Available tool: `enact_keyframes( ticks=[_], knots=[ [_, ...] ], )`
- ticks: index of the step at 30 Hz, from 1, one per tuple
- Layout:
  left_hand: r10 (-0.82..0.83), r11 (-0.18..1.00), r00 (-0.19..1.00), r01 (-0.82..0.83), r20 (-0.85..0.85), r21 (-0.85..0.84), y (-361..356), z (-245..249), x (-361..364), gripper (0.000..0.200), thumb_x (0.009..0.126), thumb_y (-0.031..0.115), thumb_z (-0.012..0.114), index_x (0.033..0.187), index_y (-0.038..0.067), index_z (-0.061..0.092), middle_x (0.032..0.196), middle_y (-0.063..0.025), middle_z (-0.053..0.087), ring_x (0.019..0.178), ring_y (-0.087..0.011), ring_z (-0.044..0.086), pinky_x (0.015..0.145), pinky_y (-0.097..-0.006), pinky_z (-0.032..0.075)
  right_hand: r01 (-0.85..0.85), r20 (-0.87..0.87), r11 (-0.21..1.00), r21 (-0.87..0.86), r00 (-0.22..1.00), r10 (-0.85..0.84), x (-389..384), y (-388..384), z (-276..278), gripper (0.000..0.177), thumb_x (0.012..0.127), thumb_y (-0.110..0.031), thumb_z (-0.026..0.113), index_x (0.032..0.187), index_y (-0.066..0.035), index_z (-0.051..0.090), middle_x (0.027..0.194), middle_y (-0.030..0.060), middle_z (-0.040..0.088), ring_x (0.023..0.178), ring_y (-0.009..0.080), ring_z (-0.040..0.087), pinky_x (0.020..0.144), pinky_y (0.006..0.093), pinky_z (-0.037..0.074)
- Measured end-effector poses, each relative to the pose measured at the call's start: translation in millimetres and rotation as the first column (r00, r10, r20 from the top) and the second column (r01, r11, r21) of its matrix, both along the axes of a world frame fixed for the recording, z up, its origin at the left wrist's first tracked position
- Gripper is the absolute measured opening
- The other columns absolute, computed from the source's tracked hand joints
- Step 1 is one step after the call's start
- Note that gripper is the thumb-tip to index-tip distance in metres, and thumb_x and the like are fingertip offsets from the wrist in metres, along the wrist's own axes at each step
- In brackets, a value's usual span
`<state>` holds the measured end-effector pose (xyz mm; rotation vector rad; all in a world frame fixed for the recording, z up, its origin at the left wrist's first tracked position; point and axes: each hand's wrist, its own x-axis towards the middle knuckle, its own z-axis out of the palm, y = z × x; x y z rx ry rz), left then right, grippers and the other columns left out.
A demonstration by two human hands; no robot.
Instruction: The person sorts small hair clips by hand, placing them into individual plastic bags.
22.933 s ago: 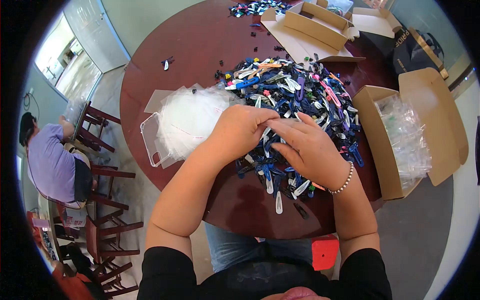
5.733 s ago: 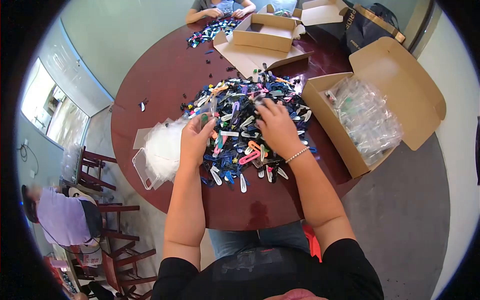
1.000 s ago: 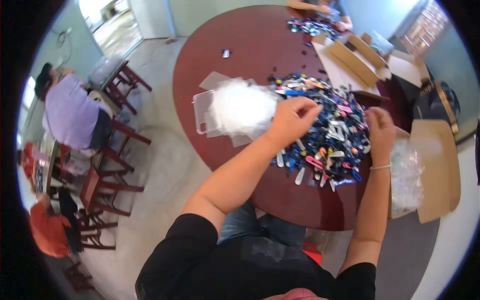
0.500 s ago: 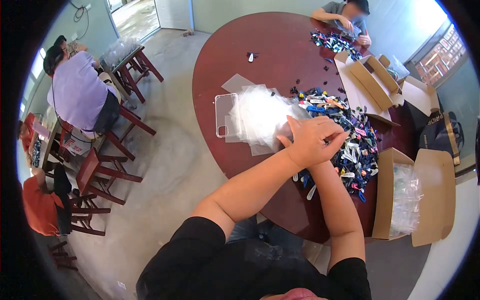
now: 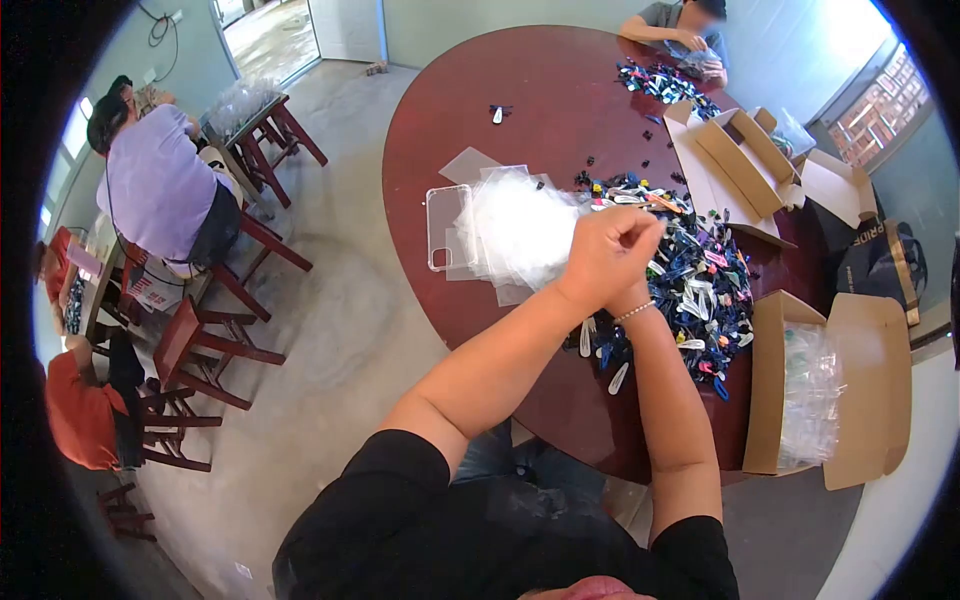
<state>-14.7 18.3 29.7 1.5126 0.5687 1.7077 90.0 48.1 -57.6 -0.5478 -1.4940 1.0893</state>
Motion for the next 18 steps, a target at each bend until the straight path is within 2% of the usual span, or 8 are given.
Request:
enact_keyframes(
  ticks=[1,2,3,4,6,9,15,18],
  knots=[
    [-0.032,0.997,0.998,0.036,0.058,-0.072,3,0,-2,0.009,0.084,0.009,0.069,0.082,0.000,0.067,0.070,-0.0020,0.065,0.063,-0.0063,0.057,0.058,-0.0234,0.046,-0.007,-0.001,1.000,-0.001,1.000,0.007,-3,-8,11,0.034,0.104,-0.038,0.039,0.091,-0.008,0.052,0.081,0.0022,0.052,0.078,0.0133,0.049,0.076,0.0313,0.042],
    [-0.042,0.998,0.998,0.045,0.047,-0.053,9,-6,-4,0.010,0.085,0.010,0.068,0.088,0.000,0.068,0.076,-0.0012,0.065,0.069,-0.0063,0.058,0.063,-0.0228,0.047,0.294,0.481,0.949,0.115,0.819,-0.312,-4,-22,22,0.024,0.094,-0.027,0.051,0.083,-0.007,0.057,0.079,0.0082,0.058,0.078,0.0228,0.057,0.071,0.0367,0.046],
    [-0.035,0.998,0.998,0.037,0.045,-0.059,12,-5,-7,0.010,0.085,0.010,0.068,0.088,0.000,0.068,0.076,-0.0012,0.065,0.069,-0.0063,0.058,0.063,-0.0228,0.047,0.465,0.775,0.811,0.355,0.339,-0.533,-8,-33,34,0.014,0.083,-0.016,0.062,0.074,-0.005,0.061,0.077,0.0141,0.064,0.078,0.0323,0.064,0.067,0.0420,0.051],
    [0.012,0.985,0.999,-0.004,0.049,-0.172,12,-2,-11,0.011,0.085,0.010,0.068,0.090,0.000,0.068,0.078,-0.0018,0.066,0.072,-0.0064,0.058,0.065,-0.0231,0.047,0.470,0.856,0.814,0.342,0.202,-0.476,-16,-37,42,0.009,0.083,-0.013,0.061,0.079,-0.004,0.061,0.082,0.0192,0.065,0.077,0.0388,0.063,0.068,0.0479,0.050],
    [0.032,0.941,0.999,-0.036,-0.017,-0.337,27,-5,-21,0.014,0.085,0.011,0.068,0.095,0.001,0.068,0.086,-0.0020,0.067,0.082,-0.0072,0.059,0.074,-0.0246,0.048,0.455,0.847,0.814,0.361,0.204,-0.490,-25,-46,50,0.009,0.082,-0.013,0.061,0.081,-0.004,0.060,0.081,0.0187,0.065,0.077,0.0386,0.063,0.067,0.0480,0.050],
    [0.120,0.958,0.967,-0.172,-0.223,-0.229,49,-23,-49,0.017,0.083,0.011,0.068,0.097,0.001,0.068,0.090,-0.0071,0.069,0.086,-0.0147,0.064,0.079,-0.0301,0.050,0.451,0.849,0.817,0.359,0.205,-0.486,-22,-48,39,0.012,0.082,-0.016,0.063,0.087,-0.005,0.063,0.084,0.0166,0.066,0.082,0.0372,0.064,0.071,0.0452,0.051],
    [0.671,0.653,0.293,-0.668,-0.681,0.356,51,-57,-171,0.034,0.075,0.010,0.062,0.108,0.004,0.065,0.108,-0.0188,0.064,0.101,-0.0373,0.061,0.090,-0.0418,0.048,0.399,0.761,0.804,0.442,0.307,-0.571,-20,-50,31,0.007,0.082,-0.012,0.062,0.083,-0.007,0.057,0.078,0.0136,0.062,0.079,0.0343,0.062,0.067,0.0451,0.049],
    [0.299,0.716,0.255,-0.697,-0.920,0.039,34,-63,-190,0.034,0.077,0.009,0.059,0.110,0.004,0.063,0.111,-0.0201,0.062,0.103,-0.0372,0.059,0.089,-0.0425,0.048,0.429,0.760,0.793,0.433,0.298,-0.577,-22,-48,27,0.007,0.082,-0.012,0.062,0.083,-0.007,0.056,0.078,0.0128,0.061,0.079,0.0335,0.061,0.067,0.0452,0.048]
  ],
)
